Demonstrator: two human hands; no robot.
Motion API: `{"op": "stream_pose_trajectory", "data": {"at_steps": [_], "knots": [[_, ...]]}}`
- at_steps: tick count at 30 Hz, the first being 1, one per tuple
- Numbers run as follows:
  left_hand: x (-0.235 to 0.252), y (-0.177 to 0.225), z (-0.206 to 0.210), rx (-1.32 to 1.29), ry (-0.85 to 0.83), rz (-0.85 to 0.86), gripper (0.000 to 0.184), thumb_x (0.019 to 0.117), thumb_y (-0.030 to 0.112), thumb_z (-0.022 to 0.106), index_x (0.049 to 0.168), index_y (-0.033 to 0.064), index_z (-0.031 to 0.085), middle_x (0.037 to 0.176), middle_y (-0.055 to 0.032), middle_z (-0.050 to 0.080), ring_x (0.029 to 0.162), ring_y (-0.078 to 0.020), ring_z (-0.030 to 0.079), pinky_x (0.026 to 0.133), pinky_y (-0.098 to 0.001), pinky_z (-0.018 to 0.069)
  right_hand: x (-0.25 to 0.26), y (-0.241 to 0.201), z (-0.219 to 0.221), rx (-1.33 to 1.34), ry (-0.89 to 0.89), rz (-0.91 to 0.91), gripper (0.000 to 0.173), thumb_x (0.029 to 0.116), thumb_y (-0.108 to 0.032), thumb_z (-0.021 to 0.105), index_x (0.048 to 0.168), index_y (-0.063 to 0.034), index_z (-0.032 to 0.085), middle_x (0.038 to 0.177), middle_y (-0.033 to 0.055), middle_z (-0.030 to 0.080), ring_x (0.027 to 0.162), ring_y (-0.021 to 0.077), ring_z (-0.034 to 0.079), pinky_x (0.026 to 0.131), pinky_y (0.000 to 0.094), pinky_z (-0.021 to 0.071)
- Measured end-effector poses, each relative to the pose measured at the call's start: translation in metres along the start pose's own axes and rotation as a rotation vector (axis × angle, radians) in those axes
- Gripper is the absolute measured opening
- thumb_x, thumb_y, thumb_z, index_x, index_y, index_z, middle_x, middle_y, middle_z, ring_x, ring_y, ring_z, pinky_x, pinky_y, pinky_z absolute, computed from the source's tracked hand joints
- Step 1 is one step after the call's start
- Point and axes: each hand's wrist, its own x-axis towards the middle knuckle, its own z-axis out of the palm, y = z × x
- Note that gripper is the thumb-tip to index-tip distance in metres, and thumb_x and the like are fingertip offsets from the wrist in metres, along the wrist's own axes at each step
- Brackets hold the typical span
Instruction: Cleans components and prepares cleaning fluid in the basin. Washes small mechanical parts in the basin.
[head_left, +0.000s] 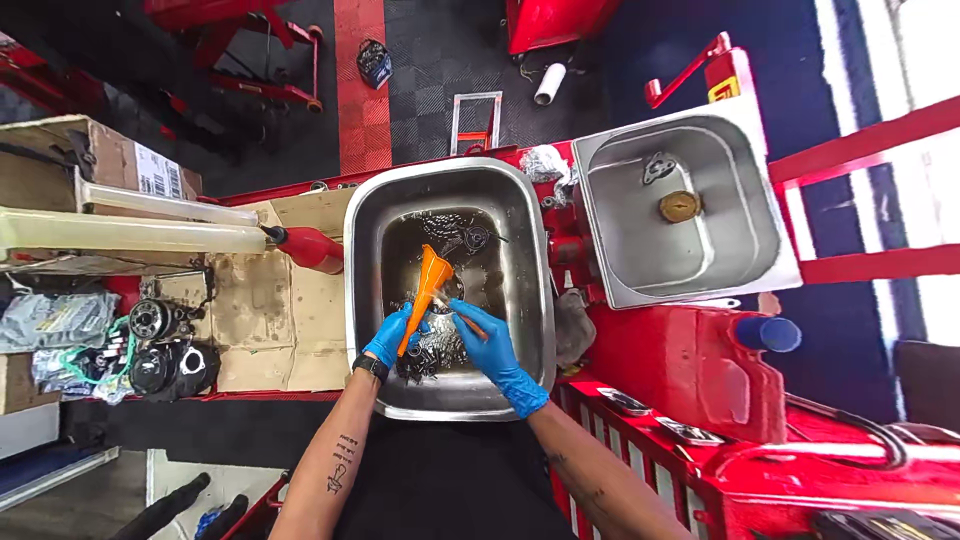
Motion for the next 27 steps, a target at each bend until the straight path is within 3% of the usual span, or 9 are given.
{"op": "stream_pose_trajectory", "data": {"at_steps": [3, 4, 6, 9, 12, 16, 18, 25, 27], "knots": [[-0.005, 0.000, 0.005, -0.013, 0.017, 0.007, 0.052, 0.1140, 0.039, 0.022, 0.112, 0.0035, 0.061, 0.065, -0.0013, 0.056, 0.044, -0.0073, 0.046, 0.041, -0.0211, 0.0402, -0.002, -0.013, -0.001, -0.016, -0.104, -0.073, 0.027, 0.1008, -0.009, 0.060, 0.123, -0.0009, 0.073, 0.127, 0.0144, 0.072, 0.120, 0.0217, 0.069, 0.106, 0.0376, 0.0547], [-0.005, 0.000, 0.006, -0.028, -0.017, 0.013, 0.052, 0.1141, 0.038, 0.020, 0.112, 0.0029, 0.059, 0.063, -0.0009, 0.055, 0.043, -0.0064, 0.045, 0.039, -0.0197, 0.0392, 0.005, -0.006, -0.004, -0.066, -0.077, -0.073, 0.028, 0.1012, -0.009, 0.059, 0.124, -0.0009, 0.072, 0.128, 0.0146, 0.072, 0.120, 0.0226, 0.069, 0.106, 0.0386, 0.0546], [-0.009, -0.006, 0.006, -0.083, -0.070, 0.019, 0.057, 0.1142, 0.038, 0.018, 0.127, -0.0005, 0.058, 0.063, -0.0013, 0.054, 0.041, -0.0058, 0.044, 0.036, -0.0181, 0.0374, 0.016, 0.012, -0.009, -0.155, 0.007, -0.036, 0.028, 0.1013, -0.010, 0.057, 0.122, -0.0008, 0.073, 0.125, 0.0148, 0.073, 0.118, 0.0239, 0.070, 0.106, 0.0395, 0.0547], [-0.015, -0.001, 0.005, -0.101, -0.060, 0.028, 0.055, 0.1139, 0.040, 0.017, 0.122, 0.0032, 0.057, 0.061, 0.0006, 0.052, 0.039, -0.0044, 0.041, 0.035, -0.0174, 0.0350, 0.011, 0.001, -0.001, -0.179, -0.021, -0.076, 0.027, 0.1016, -0.009, 0.057, 0.121, -0.0013, 0.074, 0.125, 0.0158, 0.072, 0.116, 0.0259, 0.071, 0.103, 0.0398, 0.0558], [-0.022, 0.002, 0.001, -0.156, -0.118, 0.042, 0.059, 0.1139, 0.039, 0.016, 0.129, 0.0003, 0.058, 0.060, 0.0005, 0.051, 0.038, -0.0045, 0.042, 0.034, -0.0171, 0.0360, 0.025, 0.021, -0.012, -0.164, 0.160, 0.014, 0.028, 0.1011, -0.010, 0.058, 0.123, 0.0010, 0.073, 0.124, 0.0163, 0.073, 0.118, 0.0243, 0.070, 0.106, 0.0387, 0.0549], [-0.028, 0.005, 0.002, -0.253, -0.154, 0.029, 0.059, 0.1137, 0.040, 0.017, 0.128, -0.0001, 0.058, 0.060, 0.0005, 0.051, 0.037, -0.0036, 0.042, 0.033, -0.0157, 0.0360, 0.038, 0.032, -0.026, -0.098, 0.293, 0.090, 0.027, 0.1013, -0.012, 0.059, 0.120, 0.0014, 0.073, 0.122, 0.0156, 0.073, 0.115, 0.0199, 0.071, 0.104, 0.0343, 0.0553], [-0.027, -0.004, 0.003, -0.291, -0.130, -0.006, 0.060, 0.1134, 0.042, 0.017, 0.126, 0.0000, 0.059, 0.060, 0.0007, 0.051, 0.037, -0.0031, 0.041, 0.034, -0.0154, 0.0358, 0.031, 0.016, -0.019, 0.019, 0.209, 0.030, 0.027, 0.1012, -0.009, 0.059, 0.121, 0.0018, 0.072, 0.123, 0.0147, 0.073, 0.117, 0.0186, 0.070, 0.105, 0.0342, 0.0552], [-0.029, -0.019, 0.012, -0.049, -0.018, 0.040, 0.057, 0.1128, 0.045, 0.025, 0.123, 0.0009, 0.061, 0.061, 0.0004, 0.052, 0.040, -0.0045, 0.042, 0.036, -0.0178, 0.0354, 0.036, 0.018, -0.010, -0.040, 0.155, 0.037, 0.027, 0.1023, -0.014, 0.058, 0.121, -0.0023, 0.074, 0.120, 0.0124, 0.075, 0.113, 0.0178, 0.071, 0.103, 0.0340, 0.0559], [-0.032, -0.015, 0.014, 0.096, 0.069, 0.100, 0.050, 0.1132, 0.039, 0.033, 0.124, 0.0001, 0.061, 0.061, -0.0012, 0.053, 0.041, -0.0065, 0.043, 0.038, -0.0199, 0.0362, 0.032, 0.021, -0.019, -0.115, 0.093, 0.104, 0.027, 0.1018, -0.015, 0.057, 0.118, -0.0023, 0.075, 0.115, 0.0144, 0.076, 0.107, 0.0232, 0.074, 0.098, 0.0409, 0.0575]]}}
